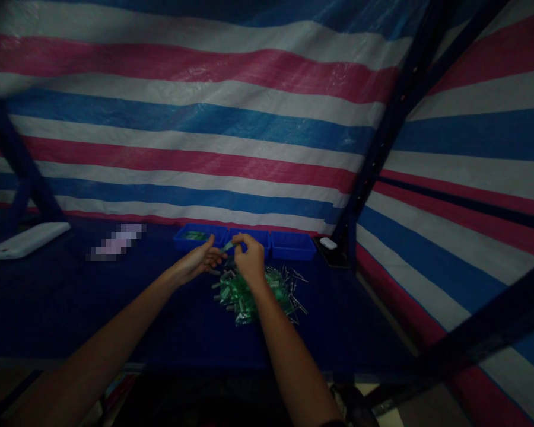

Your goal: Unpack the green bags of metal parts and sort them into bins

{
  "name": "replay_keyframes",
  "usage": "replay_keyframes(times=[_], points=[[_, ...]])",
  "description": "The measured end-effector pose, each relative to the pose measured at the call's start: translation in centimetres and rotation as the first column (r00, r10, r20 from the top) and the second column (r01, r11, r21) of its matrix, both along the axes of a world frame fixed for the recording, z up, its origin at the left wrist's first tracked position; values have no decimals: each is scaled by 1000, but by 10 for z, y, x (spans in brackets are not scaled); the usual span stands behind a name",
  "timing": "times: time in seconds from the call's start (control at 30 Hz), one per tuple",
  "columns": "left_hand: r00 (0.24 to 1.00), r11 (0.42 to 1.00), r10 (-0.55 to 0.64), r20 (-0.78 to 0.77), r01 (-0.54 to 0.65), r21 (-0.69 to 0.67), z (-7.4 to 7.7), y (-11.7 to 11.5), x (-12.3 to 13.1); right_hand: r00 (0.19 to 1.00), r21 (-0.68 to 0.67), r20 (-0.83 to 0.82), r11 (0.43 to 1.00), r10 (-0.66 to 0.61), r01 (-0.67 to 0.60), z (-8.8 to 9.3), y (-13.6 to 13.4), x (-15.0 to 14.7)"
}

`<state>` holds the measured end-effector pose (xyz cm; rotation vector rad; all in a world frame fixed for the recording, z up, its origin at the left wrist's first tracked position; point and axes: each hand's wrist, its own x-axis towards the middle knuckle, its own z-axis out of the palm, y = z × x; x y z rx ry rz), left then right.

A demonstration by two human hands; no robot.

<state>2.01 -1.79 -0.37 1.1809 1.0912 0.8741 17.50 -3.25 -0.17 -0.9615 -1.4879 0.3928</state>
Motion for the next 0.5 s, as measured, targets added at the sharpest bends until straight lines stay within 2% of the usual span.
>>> replay_keyframes(times=[0.1,0.2,0.3,0.4,0.5], points=[[989,998,44,144,-37,-47,1,0,-1,984,90,175,996,13,-29,0,-5,-2],[982,999,49,183,-44,-32,2,0,-5,960,67,280,998,-19,0,1,-7,-3],[981,999,45,189,-40,-31,5,3,-9,952,30,295,997,-78,72,3,-8,-1],[955,980,181,236,-196,40,9,11,-14,962,-3,248,993,-114,118,5,-5,4],[895,920,352,273,-385,74,13,21,-20,959,-28,238,986,-153,165,5,0,10]])
